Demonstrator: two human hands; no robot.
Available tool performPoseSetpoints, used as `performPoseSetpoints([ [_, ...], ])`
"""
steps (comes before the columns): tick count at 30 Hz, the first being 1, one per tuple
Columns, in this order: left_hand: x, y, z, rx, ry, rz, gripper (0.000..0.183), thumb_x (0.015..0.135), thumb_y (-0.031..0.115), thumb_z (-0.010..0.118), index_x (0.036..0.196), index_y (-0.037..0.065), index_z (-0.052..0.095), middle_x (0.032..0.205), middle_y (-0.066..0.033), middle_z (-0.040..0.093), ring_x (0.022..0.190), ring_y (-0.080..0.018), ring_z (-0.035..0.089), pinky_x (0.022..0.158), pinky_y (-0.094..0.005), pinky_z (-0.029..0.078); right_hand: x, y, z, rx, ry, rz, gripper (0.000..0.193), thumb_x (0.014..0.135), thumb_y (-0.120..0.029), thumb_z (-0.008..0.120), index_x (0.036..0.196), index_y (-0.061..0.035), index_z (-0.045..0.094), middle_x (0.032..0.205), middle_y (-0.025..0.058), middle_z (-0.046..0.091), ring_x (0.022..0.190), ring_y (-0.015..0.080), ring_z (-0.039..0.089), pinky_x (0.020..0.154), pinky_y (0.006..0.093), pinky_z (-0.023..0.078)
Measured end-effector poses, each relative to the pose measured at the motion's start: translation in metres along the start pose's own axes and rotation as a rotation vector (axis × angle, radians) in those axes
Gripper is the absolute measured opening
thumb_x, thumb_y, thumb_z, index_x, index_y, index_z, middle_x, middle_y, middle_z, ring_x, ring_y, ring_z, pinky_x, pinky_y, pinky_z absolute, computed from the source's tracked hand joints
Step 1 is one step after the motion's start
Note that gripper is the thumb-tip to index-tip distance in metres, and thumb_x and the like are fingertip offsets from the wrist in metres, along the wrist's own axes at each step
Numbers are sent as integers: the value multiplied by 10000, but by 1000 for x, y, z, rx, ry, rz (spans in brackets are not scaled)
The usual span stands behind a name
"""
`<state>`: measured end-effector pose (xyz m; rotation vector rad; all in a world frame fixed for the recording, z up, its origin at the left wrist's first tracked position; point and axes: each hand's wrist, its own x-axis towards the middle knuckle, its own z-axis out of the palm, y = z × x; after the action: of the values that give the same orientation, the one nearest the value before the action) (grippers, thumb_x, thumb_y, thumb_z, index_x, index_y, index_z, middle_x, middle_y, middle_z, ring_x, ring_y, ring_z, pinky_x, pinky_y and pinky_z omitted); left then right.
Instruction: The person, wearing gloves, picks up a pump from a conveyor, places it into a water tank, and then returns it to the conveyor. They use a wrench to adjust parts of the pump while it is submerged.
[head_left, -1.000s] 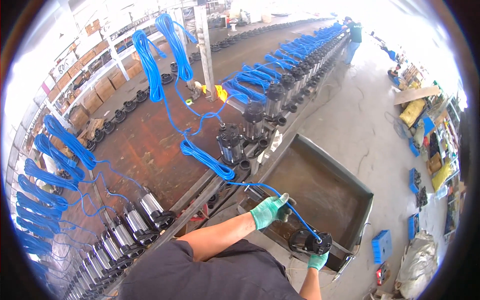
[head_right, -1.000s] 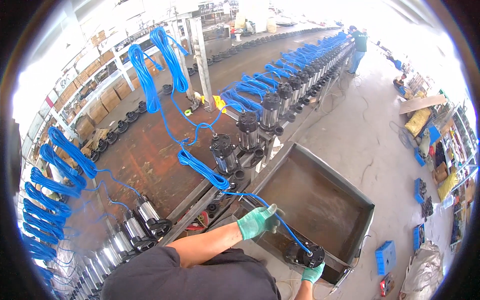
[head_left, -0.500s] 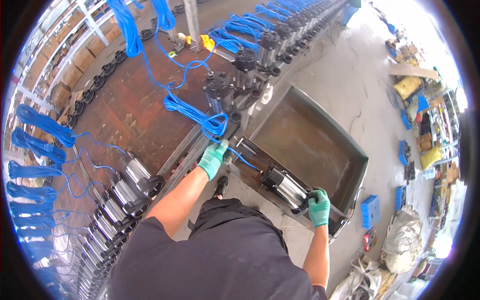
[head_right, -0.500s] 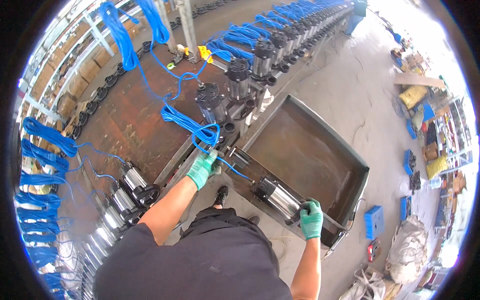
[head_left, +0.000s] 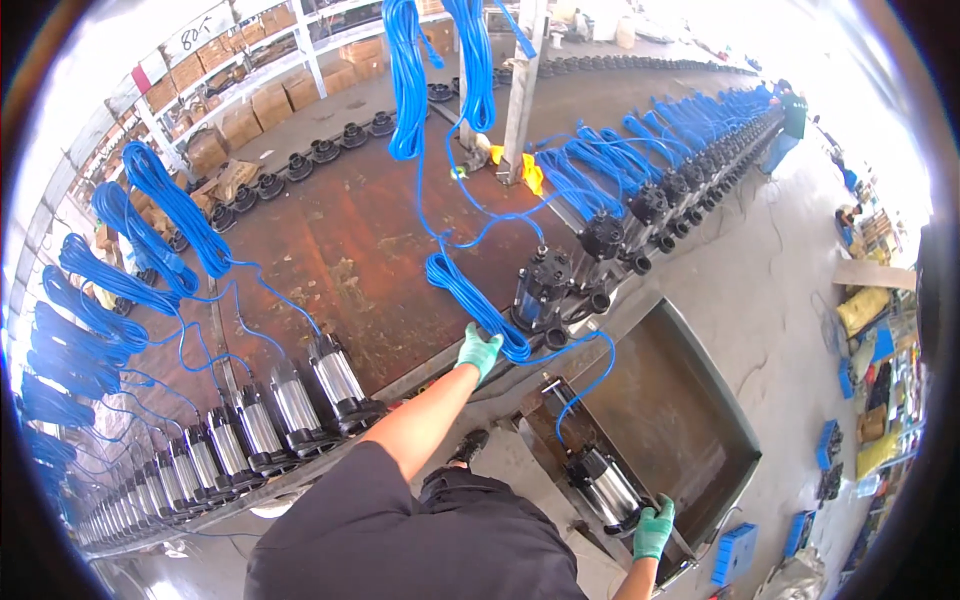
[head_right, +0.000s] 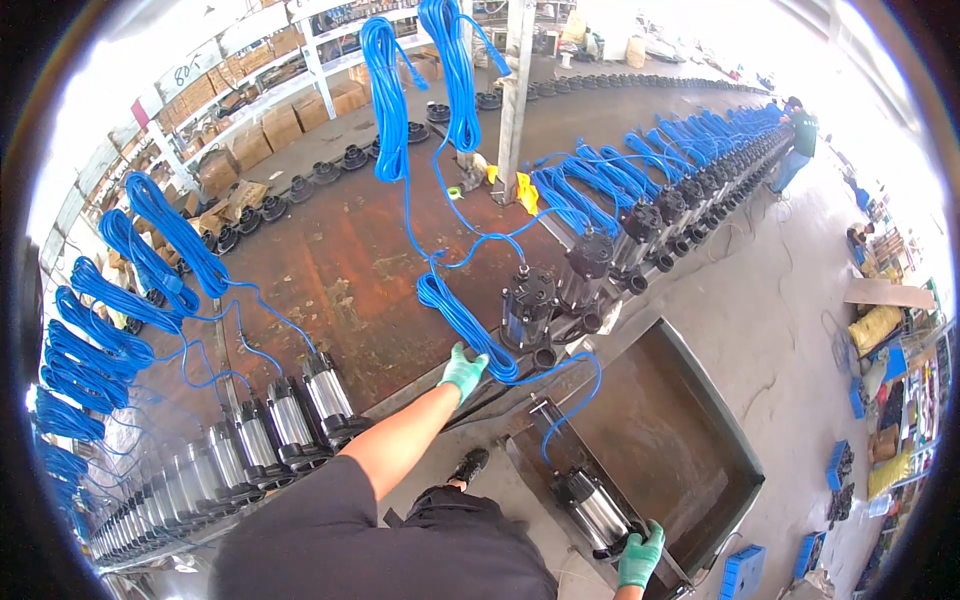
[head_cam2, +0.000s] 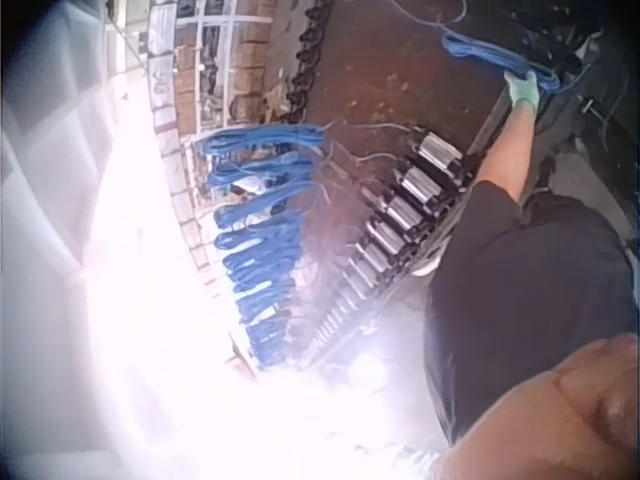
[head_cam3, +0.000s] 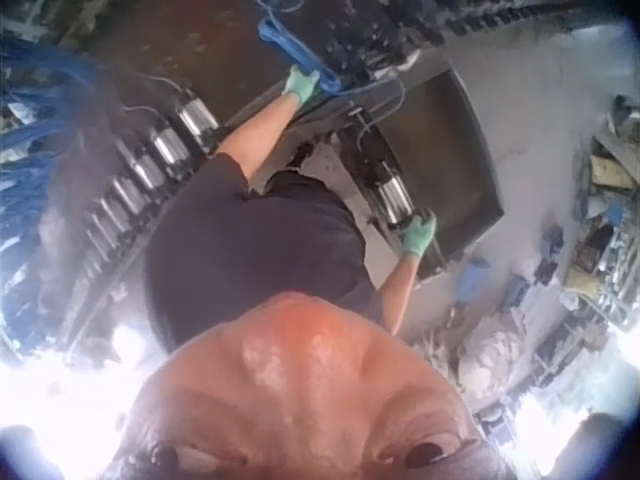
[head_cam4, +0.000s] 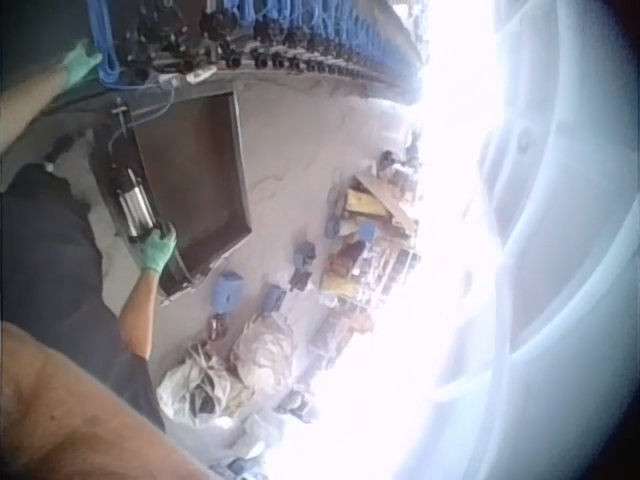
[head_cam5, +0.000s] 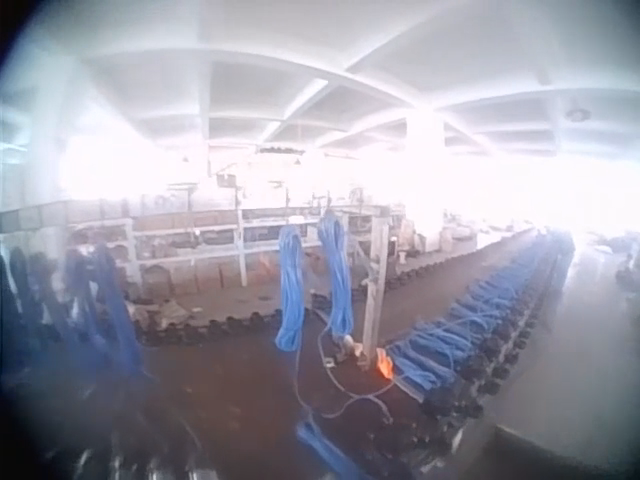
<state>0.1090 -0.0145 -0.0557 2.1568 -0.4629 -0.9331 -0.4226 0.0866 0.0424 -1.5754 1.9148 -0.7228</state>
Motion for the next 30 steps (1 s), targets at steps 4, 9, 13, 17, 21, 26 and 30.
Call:
performPoseSetpoints([
  [4,6,29,35,-291,27,-23,1018,868,316,773,1613,120,107,1325,-150,621,1108,-278,659,787,-401,585,2,22,-4,104,-70,202,481,903,-76,580,1376,-24,506,1123,129,633,916,217,604,856,339,508],
  [9,4,31,37,-474,155,48,676,844,156,756,1410,51,402,1134,-107,669,963,-227,667,857,-382,543,9,16,-7,331,-175,402,450,945,-146,595,1386,-132,508,1035,62,629,749,160,587,594,345,557],
  [13,-14,34,4,-809,-104,-124,154,883,116,683,1001,36,624,882,-75,686,742,-201,682,646,-357,555,4,11,-17,308,-230,587,452,945,-177,576,1387,-227,498,1018,40,586,758,202,614,527,461,607],
  [17,-50,0,-62,-1184,-315,13,56,928,90,602,952,60,643,790,-22,639,692,-155,628,639,-318,527,8,-7,-29,367,-349,641,517,872,-78,530,1374,-200,520,948,65,612,724,233,642,552,487,629],
  [21,-141,11,-159,-1145,-416,302,388,830,238,819,1073,29,600,812,-34,629,713,-158,623,656,-301,525,-13,-57,-31,350,-396,491,447,801,-10,488,1205,-127,638,954,82,654,729,234,677,546,447,629],
  [26,-218,27,-292,-936,-276,692,750,714,332,890,1272,-28,543,1039,-163,698,890,-279,708,750,-395,594,-7,-90,-7,401,-524,284,310,843,-45,544,1138,-70,635,862,63,648,652,165,659,572,341,613],
  [30,-259,44,-352,-904,-137,985,921,735,252,861,1442,-58,359,1096,-173,639,937,-375,701,711,-457,616,-19,-197,50,575,-735,305,302,848,-47,554,1146,-41,605,991,100,645,865,212,687,755,410,641],
])
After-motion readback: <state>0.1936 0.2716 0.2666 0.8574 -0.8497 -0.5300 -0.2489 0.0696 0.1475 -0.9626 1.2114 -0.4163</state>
